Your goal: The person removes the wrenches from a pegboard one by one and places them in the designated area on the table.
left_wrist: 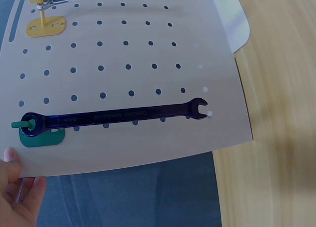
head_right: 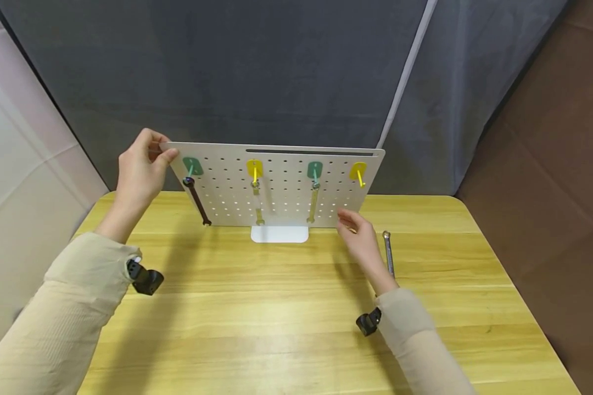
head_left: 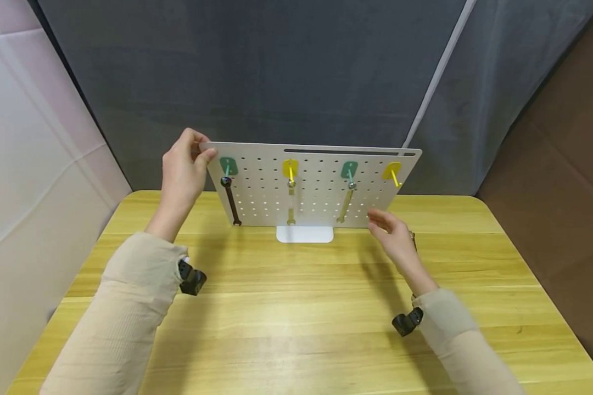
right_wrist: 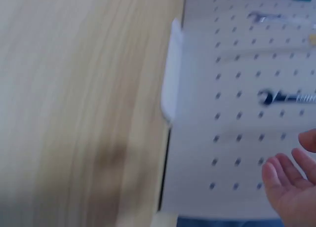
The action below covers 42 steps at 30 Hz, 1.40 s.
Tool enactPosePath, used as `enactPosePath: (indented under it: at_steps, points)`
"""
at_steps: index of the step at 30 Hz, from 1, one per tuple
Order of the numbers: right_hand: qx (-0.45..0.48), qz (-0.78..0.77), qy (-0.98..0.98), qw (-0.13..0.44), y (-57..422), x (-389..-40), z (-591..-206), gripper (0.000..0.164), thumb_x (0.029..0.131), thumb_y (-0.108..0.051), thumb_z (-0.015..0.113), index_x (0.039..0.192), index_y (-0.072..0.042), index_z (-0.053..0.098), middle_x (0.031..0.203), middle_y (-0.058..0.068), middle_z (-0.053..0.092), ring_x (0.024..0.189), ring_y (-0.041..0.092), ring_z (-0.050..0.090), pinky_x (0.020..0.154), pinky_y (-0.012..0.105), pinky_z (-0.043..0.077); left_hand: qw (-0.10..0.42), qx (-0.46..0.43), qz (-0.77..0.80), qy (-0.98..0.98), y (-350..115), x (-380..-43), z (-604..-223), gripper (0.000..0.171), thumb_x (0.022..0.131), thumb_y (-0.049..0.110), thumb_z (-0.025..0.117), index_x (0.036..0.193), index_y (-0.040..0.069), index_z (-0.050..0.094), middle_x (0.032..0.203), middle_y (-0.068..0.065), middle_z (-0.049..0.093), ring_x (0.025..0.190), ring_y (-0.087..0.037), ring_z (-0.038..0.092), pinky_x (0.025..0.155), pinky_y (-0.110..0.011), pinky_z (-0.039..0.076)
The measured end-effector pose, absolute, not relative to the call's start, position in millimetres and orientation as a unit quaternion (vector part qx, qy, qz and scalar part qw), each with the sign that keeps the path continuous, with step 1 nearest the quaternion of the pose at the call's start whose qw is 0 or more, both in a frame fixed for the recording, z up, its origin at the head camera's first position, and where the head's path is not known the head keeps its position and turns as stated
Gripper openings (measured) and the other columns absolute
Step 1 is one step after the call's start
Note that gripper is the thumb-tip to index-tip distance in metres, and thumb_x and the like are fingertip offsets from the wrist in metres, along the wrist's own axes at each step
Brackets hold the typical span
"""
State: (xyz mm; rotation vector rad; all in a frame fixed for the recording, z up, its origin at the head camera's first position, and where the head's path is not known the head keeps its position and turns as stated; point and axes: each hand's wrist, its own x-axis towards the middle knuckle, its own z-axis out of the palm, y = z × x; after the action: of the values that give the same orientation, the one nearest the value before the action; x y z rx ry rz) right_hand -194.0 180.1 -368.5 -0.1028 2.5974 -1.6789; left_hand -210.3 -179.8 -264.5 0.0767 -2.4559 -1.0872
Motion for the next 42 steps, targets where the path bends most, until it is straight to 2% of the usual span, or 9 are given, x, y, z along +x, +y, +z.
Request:
enactPosePath:
  at_steps: [5, 12, 17, 23, 30, 32, 38, 42]
  points:
    - [-0.071, -0.587, 0.806, 0.040, 166, -192, -364, 0.048, 0.098, -0.001, 0.047, 0.144, 0.004, 0.034, 0.149, 0.023, 0.038, 0.138, 0.035, 0.038, 0.112, 0.045, 0.033, 0.225, 0.027, -0.395, -0.890, -179, -210, -264, 0.025, 0.097, 0.017, 0.052, 0.113, -0.002, 0.050, 0.112, -0.020, 0.060, 0.098, -0.028, 0.055, 0.082, -0.037, 0.044]
    - [-0.100, -0.605, 0.788, 0.054, 152, -192, -362, 0.063, 0.094, 0.004, 0.050, 0.149, 0.001, 0.021, 0.157, 0.019, 0.022, 0.146, 0.032, 0.023, 0.119, 0.043, 0.022, 0.226, 0.028, -0.395, -0.890, -179, -210, -265, 0.024, 0.097, 0.016, 0.053, 0.113, -0.002, 0.050, 0.112, -0.020, 0.060, 0.098, -0.029, 0.055, 0.083, -0.039, 0.045]
    - [-0.106, -0.621, 0.774, 0.055, 144, -193, -359, 0.070, 0.091, 0.007, 0.052, 0.151, -0.002, 0.018, 0.158, 0.017, 0.020, 0.147, 0.030, 0.021, 0.120, 0.041, 0.019, 0.227, 0.027, -0.394, -0.890, -179, -210, -265, 0.023, 0.097, 0.015, 0.052, 0.113, -0.002, 0.049, 0.112, -0.021, 0.059, 0.098, -0.030, 0.055, 0.083, -0.040, 0.045]
    - [-0.099, -0.635, 0.765, 0.051, 138, -193, -357, 0.072, 0.089, 0.008, 0.053, 0.151, -0.003, 0.019, 0.156, 0.017, 0.025, 0.146, 0.030, 0.025, 0.120, 0.042, 0.020, 0.225, 0.028, -0.395, -0.890, -178, -210, -265, 0.023, 0.098, 0.015, 0.051, 0.113, -0.002, 0.049, 0.112, -0.021, 0.059, 0.098, -0.030, 0.055, 0.083, -0.040, 0.045]
    - [-0.086, -0.651, 0.752, 0.056, 137, -192, -356, 0.063, 0.090, 0.008, 0.052, 0.147, 0.000, 0.027, 0.149, 0.021, 0.036, 0.138, 0.034, 0.036, 0.116, 0.042, 0.028, 0.228, 0.025, -0.395, -0.890, -179, -210, -265, 0.023, 0.098, 0.015, 0.051, 0.113, -0.002, 0.049, 0.112, -0.021, 0.059, 0.097, -0.030, 0.055, 0.082, -0.040, 0.044]
    - [-0.082, -0.650, 0.753, 0.057, 137, -191, -356, 0.059, 0.091, 0.008, 0.051, 0.145, 0.001, 0.030, 0.146, 0.022, 0.039, 0.134, 0.033, 0.041, 0.113, 0.039, 0.034, 0.228, 0.024, -0.396, -0.889, -178, -210, -265, 0.023, 0.098, 0.015, 0.051, 0.113, -0.002, 0.049, 0.112, -0.021, 0.059, 0.097, -0.030, 0.054, 0.082, -0.040, 0.044]
    - [-0.064, -0.649, 0.757, 0.051, 138, -188, -354, 0.049, 0.093, 0.004, 0.052, 0.140, 0.000, 0.039, 0.138, 0.023, 0.049, 0.119, 0.023, 0.054, 0.095, 0.016, 0.046, 0.224, 0.024, -0.401, -0.888, -178, -209, -265, 0.023, 0.098, 0.014, 0.051, 0.113, -0.002, 0.049, 0.113, -0.021, 0.059, 0.098, -0.030, 0.054, 0.085, -0.041, 0.045]
    - [-0.059, -0.655, 0.751, 0.052, 139, -187, -352, 0.047, 0.093, 0.002, 0.054, 0.139, 0.001, 0.041, 0.135, 0.025, 0.051, 0.103, 0.008, 0.061, 0.089, 0.014, 0.049, 0.221, 0.027, -0.403, -0.888, -178, -209, -264, 0.023, 0.098, 0.014, 0.051, 0.114, -0.002, 0.048, 0.114, -0.021, 0.059, 0.099, -0.030, 0.055, 0.086, -0.042, 0.046]
